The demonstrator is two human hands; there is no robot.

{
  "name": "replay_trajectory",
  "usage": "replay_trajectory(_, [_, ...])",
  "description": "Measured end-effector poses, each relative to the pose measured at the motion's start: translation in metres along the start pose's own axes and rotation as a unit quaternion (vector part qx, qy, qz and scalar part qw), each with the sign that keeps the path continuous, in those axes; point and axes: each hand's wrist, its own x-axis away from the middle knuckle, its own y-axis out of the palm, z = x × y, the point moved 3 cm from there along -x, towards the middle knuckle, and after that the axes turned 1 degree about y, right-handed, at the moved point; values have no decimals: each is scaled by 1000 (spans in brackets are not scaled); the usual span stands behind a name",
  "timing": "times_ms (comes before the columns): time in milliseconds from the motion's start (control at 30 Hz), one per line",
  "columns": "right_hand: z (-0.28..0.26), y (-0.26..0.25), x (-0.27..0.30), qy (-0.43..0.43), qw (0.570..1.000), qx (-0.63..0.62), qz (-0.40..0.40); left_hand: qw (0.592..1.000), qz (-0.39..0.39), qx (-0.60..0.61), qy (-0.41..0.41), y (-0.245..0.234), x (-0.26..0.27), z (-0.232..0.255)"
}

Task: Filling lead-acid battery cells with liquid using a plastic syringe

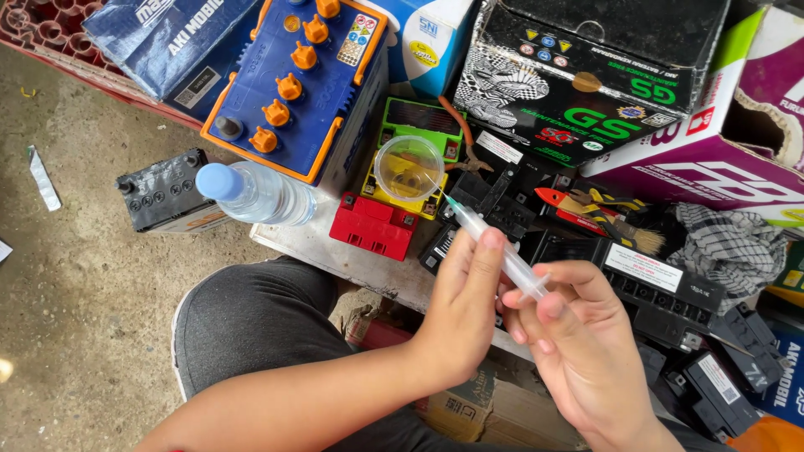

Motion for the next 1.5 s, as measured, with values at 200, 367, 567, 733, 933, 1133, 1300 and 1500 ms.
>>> replay_trajectory(200, [-18,15,5,-11,997,73,4,986,19,-135,99,-2,-4,14])
replay_trajectory(367, [-69,7,13,-183,979,82,42,930,-149,-266,205,8,6,18])
replay_trajectory(567, [-121,-65,37,-245,938,102,224,876,-155,-418,183,21,4,9])
replay_trajectory(733, [-137,-124,48,-263,916,180,243,840,-220,-466,172,25,-21,1])
replay_trajectory(933, [-141,-105,35,-247,911,219,248,803,-305,-498,119,29,-48,-9])
replay_trajectory(1133, [-135,-79,24,-260,934,133,204,786,-302,-528,109,30,-55,-12])
replay_trajectory(1300, [-128,-53,19,-293,906,224,207,780,-300,-536,118,29,-56,-14])
replay_trajectory(1500, [-125,-56,22,-335,872,299,193,781,-298,-541,90,30,-55,-11])
